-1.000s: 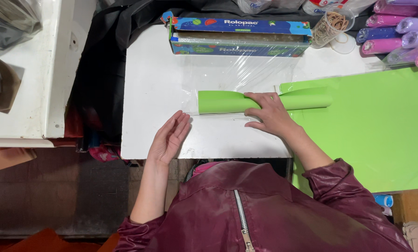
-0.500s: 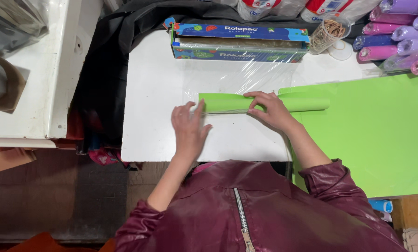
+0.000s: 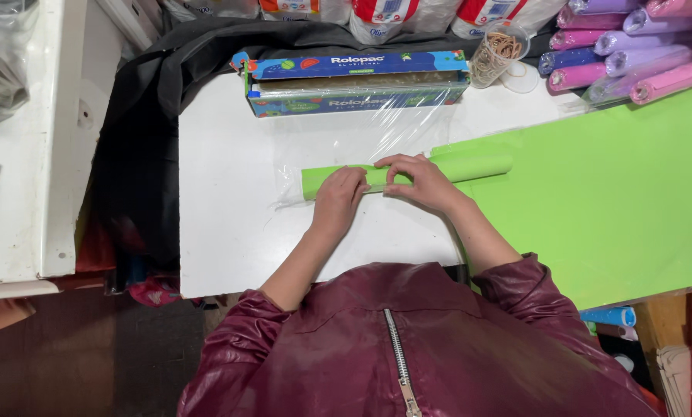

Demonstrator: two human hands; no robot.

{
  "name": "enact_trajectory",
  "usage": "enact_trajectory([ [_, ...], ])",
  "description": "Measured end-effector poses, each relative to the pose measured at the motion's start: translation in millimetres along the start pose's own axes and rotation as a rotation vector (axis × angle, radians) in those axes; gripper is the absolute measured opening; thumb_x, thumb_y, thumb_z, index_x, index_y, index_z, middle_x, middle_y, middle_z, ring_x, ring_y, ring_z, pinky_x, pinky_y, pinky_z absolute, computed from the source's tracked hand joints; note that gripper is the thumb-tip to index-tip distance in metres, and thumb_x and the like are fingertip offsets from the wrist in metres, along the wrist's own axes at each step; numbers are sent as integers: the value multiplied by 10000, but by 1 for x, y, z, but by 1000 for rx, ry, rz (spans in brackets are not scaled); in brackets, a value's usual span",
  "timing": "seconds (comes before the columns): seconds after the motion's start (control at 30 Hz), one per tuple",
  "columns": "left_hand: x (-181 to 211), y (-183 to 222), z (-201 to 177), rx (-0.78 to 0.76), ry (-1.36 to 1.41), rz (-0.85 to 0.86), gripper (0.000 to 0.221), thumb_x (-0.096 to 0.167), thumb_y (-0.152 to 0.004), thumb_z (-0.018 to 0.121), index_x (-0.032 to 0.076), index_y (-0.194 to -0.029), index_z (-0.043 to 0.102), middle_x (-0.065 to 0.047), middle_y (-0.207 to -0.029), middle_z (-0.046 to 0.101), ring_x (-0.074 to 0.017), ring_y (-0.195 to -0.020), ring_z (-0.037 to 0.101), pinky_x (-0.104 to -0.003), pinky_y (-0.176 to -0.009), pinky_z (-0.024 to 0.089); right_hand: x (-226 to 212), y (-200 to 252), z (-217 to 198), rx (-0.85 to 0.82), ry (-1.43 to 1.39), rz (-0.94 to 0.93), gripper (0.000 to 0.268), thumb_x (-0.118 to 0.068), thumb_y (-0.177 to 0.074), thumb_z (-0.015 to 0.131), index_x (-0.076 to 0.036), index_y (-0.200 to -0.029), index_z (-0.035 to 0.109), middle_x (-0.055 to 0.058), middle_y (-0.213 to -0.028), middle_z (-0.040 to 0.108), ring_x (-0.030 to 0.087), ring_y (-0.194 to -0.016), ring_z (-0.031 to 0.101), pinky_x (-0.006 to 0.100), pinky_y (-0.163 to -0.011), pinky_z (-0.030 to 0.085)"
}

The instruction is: The person rolls sheets of green paper into cylinders and wraps them in clear plastic film from a dispenser, smoothing the plastic by hand before placing the finished rolls into a container.

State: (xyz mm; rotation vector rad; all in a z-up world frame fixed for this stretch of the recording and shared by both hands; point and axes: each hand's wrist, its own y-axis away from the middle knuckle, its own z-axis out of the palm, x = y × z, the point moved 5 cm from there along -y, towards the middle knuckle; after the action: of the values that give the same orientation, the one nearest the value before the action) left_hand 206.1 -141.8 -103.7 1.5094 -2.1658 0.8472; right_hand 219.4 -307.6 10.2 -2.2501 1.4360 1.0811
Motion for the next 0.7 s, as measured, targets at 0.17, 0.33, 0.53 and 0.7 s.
enact_trajectory([
  [0.17,39,-20,-41,-129,9,56,237,342,-1002,634,120,-924,602,-116,-1272,668,-290,-1364,542,-491,-1249,323,-4,-1,-1,-13,56,-11,177,-239,-858,817,-120,-916,700,68,-1424,652,338,-1204,595,513,-1129,389],
  [0.33,34,-29,-39,-202,65,0,240,381,-1013,624,142,-1027,606,-22,-957,667,-263,-1118,667,-464,-1009,515,2,-2,-2,11,23,8,153,-222,-885,791,-107,-903,693,65,-1406,667,340,-1200,608,501,-1106,411],
  [0.53,39,-32,-46,-167,42,-52,163,285,-1054,532,134,-1008,574,-54,-896,613,-297,-1106,642,-418,-872,492,19,9,-8,101,27,-1,211,-270,-906,772,-88,-984,697,138,-1445,618,378,-1363,525,591,-1204,336],
  [0.7,38,-37,-50,-206,63,-117,199,294,-1060,523,149,-932,568,-32,-848,611,-267,-1070,635,-381,-842,464,63,26,-6,236,222,19,144,-186,-903,763,-99,-975,674,120,-1451,593,321,-1411,478,572,-1236,295],
])
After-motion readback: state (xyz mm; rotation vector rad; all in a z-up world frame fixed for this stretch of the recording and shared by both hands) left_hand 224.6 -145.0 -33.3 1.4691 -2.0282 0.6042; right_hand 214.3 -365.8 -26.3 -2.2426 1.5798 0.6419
